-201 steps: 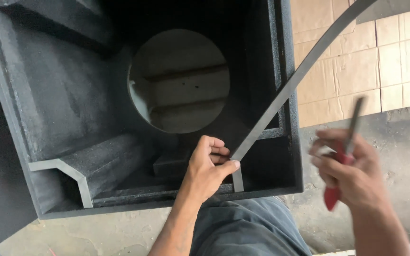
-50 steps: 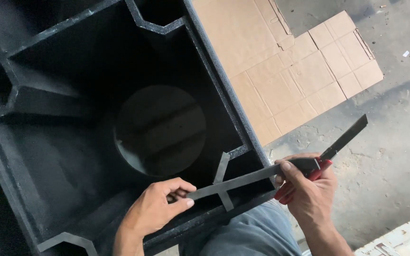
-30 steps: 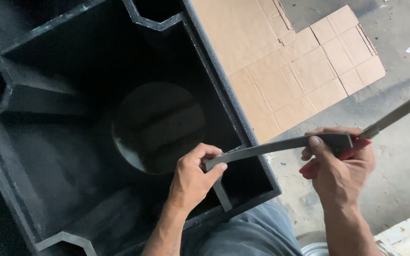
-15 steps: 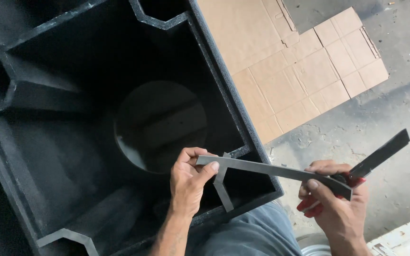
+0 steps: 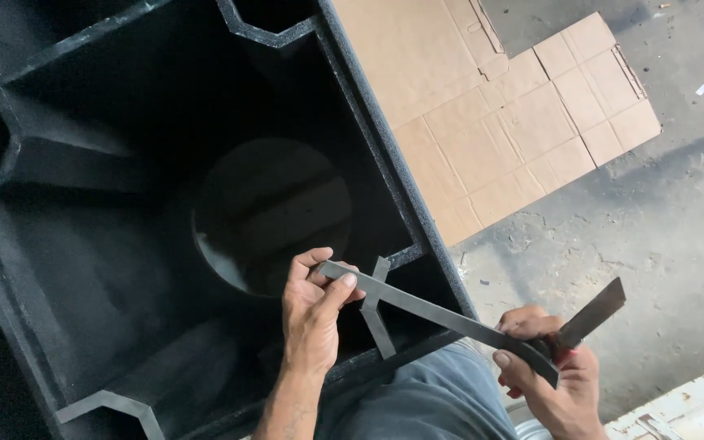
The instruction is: Applying and trimming foam adhesive strips to the internal edges of a wooden speaker cabinet.
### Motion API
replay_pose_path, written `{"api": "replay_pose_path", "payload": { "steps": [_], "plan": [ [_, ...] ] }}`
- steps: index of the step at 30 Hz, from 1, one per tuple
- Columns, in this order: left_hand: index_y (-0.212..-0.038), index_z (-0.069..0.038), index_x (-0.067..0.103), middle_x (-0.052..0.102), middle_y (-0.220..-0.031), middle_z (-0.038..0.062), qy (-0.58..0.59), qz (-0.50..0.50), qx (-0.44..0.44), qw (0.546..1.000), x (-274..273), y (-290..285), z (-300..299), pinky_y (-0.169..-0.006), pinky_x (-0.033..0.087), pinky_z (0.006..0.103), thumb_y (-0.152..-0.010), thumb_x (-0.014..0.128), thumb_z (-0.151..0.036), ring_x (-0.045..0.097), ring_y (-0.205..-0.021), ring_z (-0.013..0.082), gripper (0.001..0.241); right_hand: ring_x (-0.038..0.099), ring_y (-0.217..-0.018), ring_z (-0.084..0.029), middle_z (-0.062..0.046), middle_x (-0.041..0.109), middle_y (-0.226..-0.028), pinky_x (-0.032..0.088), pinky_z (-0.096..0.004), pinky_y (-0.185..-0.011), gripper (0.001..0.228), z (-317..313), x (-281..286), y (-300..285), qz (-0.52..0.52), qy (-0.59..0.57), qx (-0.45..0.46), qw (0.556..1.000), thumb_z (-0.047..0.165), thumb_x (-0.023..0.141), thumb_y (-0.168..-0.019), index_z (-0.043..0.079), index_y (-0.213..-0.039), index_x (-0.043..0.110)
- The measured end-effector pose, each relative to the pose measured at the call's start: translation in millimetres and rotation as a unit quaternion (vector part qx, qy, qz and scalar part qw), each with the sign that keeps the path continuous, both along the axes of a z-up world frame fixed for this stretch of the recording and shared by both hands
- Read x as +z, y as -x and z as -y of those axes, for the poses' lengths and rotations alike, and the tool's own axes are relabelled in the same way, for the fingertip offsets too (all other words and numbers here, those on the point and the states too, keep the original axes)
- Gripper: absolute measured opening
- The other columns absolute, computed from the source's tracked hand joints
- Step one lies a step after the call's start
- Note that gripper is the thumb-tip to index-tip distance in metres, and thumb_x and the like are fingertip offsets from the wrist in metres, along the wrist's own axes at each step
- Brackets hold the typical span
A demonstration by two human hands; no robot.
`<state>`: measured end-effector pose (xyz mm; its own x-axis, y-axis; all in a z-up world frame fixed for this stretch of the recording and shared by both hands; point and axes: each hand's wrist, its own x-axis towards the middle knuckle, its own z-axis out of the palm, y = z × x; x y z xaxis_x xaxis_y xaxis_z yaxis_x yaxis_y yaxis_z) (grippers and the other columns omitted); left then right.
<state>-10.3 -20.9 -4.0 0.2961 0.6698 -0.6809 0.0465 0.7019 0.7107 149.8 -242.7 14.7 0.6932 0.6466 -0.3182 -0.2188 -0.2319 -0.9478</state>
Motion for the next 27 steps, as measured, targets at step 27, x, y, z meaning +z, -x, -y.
{"api": "replay_pose_path", "payload": {
  "steps": [27],
  "plan": [
    [-0.102,-0.011,0.076,0.071,-0.101,0.004,-0.263,-0.165,-0.312,0.898,7,-24,-1,-0.067,0.064,0.0263,-0.084,0.075,-0.012,0.073,-0.083,0.016,0.019,0.051,-0.04,-0.016,-0.01,0.056,-0.07,0.042,-0.022,-0.032,0.014,-83,-4,-65,0.062,-0.023,-0.143,0.987,0.005,0.07,-0.088,0.004,-0.096,0.058]
  ]
}}
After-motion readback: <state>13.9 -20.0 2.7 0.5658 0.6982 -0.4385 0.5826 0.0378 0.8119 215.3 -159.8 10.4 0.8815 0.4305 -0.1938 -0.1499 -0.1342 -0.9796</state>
